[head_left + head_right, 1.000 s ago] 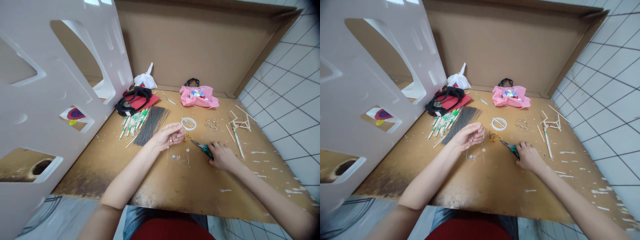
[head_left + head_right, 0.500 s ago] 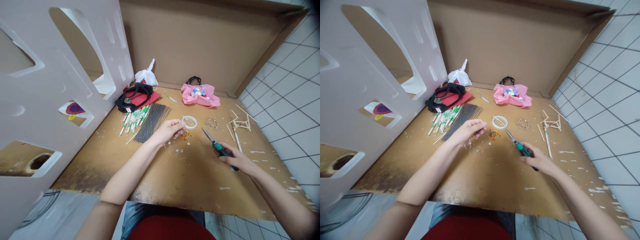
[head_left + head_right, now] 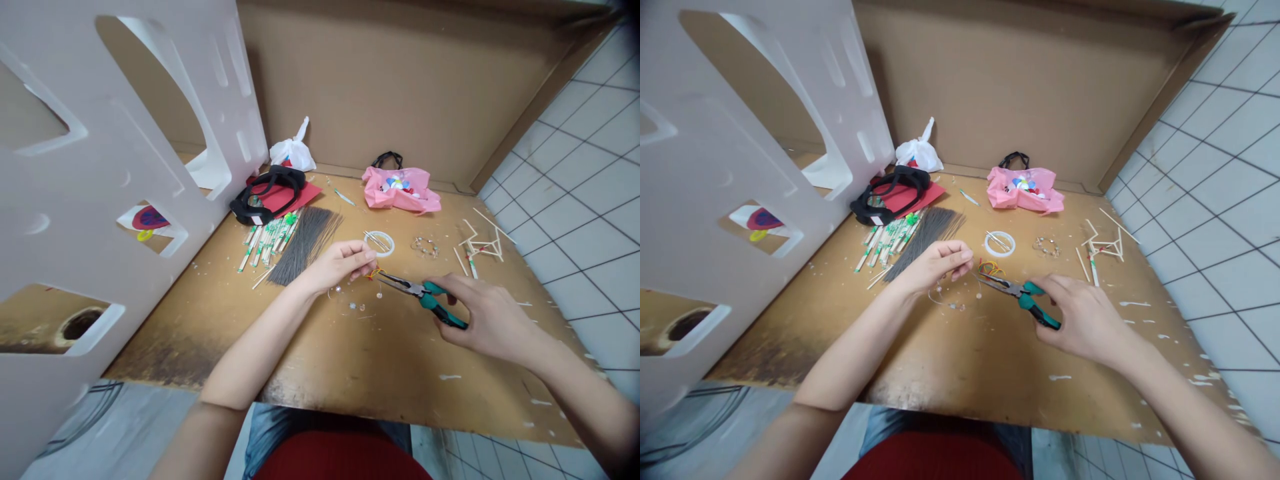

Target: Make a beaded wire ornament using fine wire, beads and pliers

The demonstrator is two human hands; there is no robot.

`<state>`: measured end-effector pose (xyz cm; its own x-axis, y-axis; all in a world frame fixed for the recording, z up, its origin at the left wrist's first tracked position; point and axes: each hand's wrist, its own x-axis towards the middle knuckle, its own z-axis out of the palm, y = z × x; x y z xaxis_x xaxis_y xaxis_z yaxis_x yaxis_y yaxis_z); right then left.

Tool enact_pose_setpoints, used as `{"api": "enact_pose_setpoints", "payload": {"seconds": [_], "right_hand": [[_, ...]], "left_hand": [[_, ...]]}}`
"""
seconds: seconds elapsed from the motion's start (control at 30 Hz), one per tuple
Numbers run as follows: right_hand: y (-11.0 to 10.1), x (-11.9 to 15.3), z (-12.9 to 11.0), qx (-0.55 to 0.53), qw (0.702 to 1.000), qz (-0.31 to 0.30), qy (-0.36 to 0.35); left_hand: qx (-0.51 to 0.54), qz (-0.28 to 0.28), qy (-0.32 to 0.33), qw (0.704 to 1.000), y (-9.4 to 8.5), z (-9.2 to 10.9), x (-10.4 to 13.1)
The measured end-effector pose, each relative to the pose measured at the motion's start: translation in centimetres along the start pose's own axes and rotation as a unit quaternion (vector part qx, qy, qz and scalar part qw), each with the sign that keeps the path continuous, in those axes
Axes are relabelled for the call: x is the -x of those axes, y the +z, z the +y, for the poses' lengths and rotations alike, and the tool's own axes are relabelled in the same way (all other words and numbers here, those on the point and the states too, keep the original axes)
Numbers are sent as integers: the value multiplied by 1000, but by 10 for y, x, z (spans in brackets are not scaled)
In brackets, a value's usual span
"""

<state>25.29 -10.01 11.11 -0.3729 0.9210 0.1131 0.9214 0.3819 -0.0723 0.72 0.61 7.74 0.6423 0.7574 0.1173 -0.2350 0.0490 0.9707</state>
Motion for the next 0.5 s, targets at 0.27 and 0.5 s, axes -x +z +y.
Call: {"api": "enact_pose_setpoints", "payload": {"seconds": [0.27, 0.5], "right_hand": [[-3, 0, -3, 8, 1000, 5, -1], [-2, 2, -5, 23, 1000, 11, 0]], "left_hand": [[-6, -8, -6, 1000, -2, -6, 0], [0, -10, -8, 1000, -1, -5, 1]]}}
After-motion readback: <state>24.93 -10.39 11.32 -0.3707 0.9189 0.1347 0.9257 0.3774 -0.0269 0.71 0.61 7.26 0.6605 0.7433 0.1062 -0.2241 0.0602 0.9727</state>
